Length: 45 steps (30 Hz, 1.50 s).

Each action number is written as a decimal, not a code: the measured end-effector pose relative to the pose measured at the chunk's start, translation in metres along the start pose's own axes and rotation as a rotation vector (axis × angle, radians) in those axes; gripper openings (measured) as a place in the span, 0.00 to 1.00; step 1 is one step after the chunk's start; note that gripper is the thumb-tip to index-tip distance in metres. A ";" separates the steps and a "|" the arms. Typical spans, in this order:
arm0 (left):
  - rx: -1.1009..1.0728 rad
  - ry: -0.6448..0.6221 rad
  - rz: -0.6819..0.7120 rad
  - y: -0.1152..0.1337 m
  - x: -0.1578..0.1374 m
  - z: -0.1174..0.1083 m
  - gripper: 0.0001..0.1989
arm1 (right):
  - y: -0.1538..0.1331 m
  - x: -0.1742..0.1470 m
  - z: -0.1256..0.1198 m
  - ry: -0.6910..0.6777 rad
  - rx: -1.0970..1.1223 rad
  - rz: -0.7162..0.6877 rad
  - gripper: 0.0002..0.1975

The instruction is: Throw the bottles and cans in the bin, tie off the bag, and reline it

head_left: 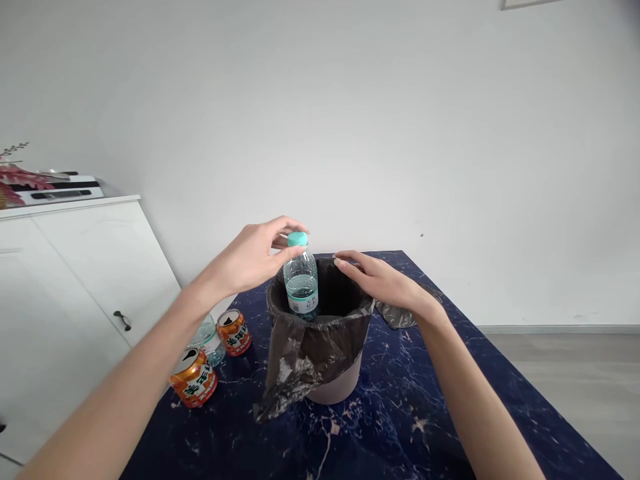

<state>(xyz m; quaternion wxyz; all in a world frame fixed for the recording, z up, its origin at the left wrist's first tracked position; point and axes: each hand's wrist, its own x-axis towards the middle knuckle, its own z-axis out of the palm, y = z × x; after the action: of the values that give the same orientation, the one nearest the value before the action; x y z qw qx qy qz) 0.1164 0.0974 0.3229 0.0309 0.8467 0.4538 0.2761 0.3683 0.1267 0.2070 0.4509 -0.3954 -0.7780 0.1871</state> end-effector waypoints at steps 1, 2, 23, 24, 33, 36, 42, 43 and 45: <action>-0.005 -0.013 -0.006 -0.002 0.001 0.002 0.16 | 0.000 0.000 0.000 -0.003 -0.008 0.011 0.20; -0.008 -0.025 -0.013 -0.004 0.001 0.004 0.16 | 0.000 0.000 0.000 -0.008 -0.015 0.022 0.20; -0.172 -0.168 0.003 -0.025 0.013 0.041 0.18 | -0.013 -0.003 -0.008 -0.158 -0.059 0.122 0.27; -0.172 -0.186 -0.002 -0.029 0.014 0.043 0.18 | -0.014 -0.003 -0.009 -0.161 -0.065 0.131 0.27; -0.037 -0.213 0.016 -0.045 0.018 0.047 0.20 | -0.014 -0.002 -0.009 -0.170 -0.070 0.140 0.28; -0.039 -0.222 0.028 -0.047 0.018 0.050 0.21 | -0.014 -0.003 -0.009 -0.175 -0.062 0.149 0.29; 0.059 -0.193 0.086 -0.055 0.023 0.057 0.21 | -0.012 -0.003 -0.009 -0.169 -0.035 0.155 0.32; 0.063 -0.196 0.091 -0.058 0.024 0.058 0.22 | -0.012 -0.003 -0.009 -0.158 -0.027 0.157 0.32; 0.046 -0.229 0.076 -0.064 0.026 0.061 0.24 | -0.012 -0.001 -0.009 -0.125 -0.011 0.165 0.32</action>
<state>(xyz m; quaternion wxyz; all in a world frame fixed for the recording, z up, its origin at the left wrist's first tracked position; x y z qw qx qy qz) 0.1096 0.1680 0.2636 0.0527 0.8897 0.4211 0.1681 0.3708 0.1179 0.2181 0.3826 -0.4481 -0.7704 0.2436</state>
